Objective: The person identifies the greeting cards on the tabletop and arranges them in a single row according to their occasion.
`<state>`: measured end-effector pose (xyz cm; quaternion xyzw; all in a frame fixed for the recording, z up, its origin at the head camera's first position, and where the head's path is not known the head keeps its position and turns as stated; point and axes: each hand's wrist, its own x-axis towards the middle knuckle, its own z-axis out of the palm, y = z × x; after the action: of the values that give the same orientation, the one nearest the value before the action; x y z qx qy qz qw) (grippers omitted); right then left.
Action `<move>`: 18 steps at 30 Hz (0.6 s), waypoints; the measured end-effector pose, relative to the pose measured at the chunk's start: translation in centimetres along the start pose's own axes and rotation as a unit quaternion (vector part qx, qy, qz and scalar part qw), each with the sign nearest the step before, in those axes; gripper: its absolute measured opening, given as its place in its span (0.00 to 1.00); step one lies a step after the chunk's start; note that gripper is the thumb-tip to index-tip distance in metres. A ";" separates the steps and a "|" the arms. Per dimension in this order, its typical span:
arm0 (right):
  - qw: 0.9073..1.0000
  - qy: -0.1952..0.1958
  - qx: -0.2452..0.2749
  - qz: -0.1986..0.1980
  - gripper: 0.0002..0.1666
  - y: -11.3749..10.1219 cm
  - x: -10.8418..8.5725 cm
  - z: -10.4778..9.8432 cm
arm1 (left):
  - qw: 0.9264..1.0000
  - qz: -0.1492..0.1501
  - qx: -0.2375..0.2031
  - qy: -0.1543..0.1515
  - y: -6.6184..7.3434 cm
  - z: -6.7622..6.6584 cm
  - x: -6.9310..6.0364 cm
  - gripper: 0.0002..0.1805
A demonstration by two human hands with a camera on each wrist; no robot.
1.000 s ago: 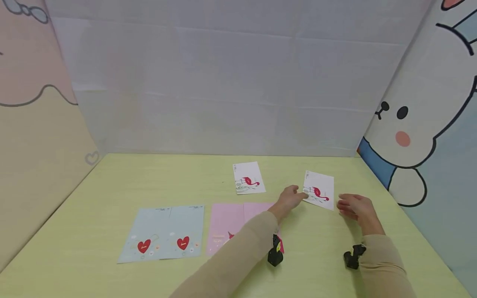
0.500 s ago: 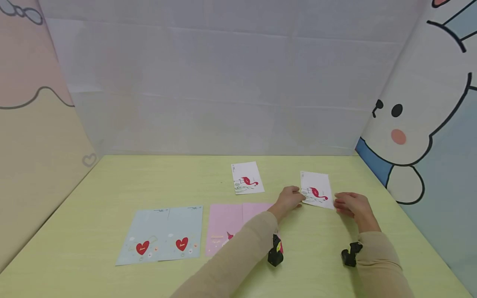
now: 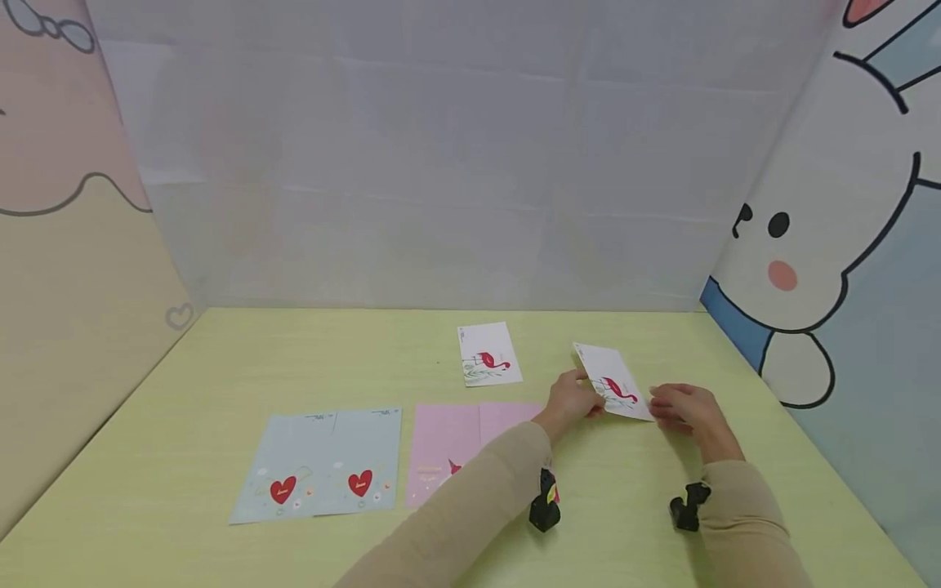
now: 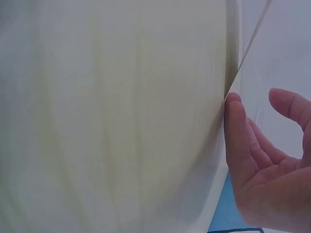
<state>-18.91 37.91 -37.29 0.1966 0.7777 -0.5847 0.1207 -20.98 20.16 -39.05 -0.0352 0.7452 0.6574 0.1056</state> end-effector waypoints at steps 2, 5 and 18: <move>1.000 0.000 -0.002 0.001 0.33 0.0 0.0 0.2 | 1.000 0.004 0.001 0.002 -0.1 -0.1 -0.1 0.22; 1.000 -0.006 -0.004 -0.003 0.33 -0.1 0.0 0.5 | 1.000 0.009 0.001 -0.001 -0.1 -0.3 -0.2 0.25; 0.995 -0.029 -0.084 -0.053 0.37 -0.5 -0.9 1.0 | 0.998 0.013 -0.052 -0.041 0.2 -1.4 -1.5 0.31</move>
<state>-18.34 36.72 -36.73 0.1271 0.8295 -0.5284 0.1284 -19.69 18.64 -38.37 -0.0042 0.7054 0.6977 0.1252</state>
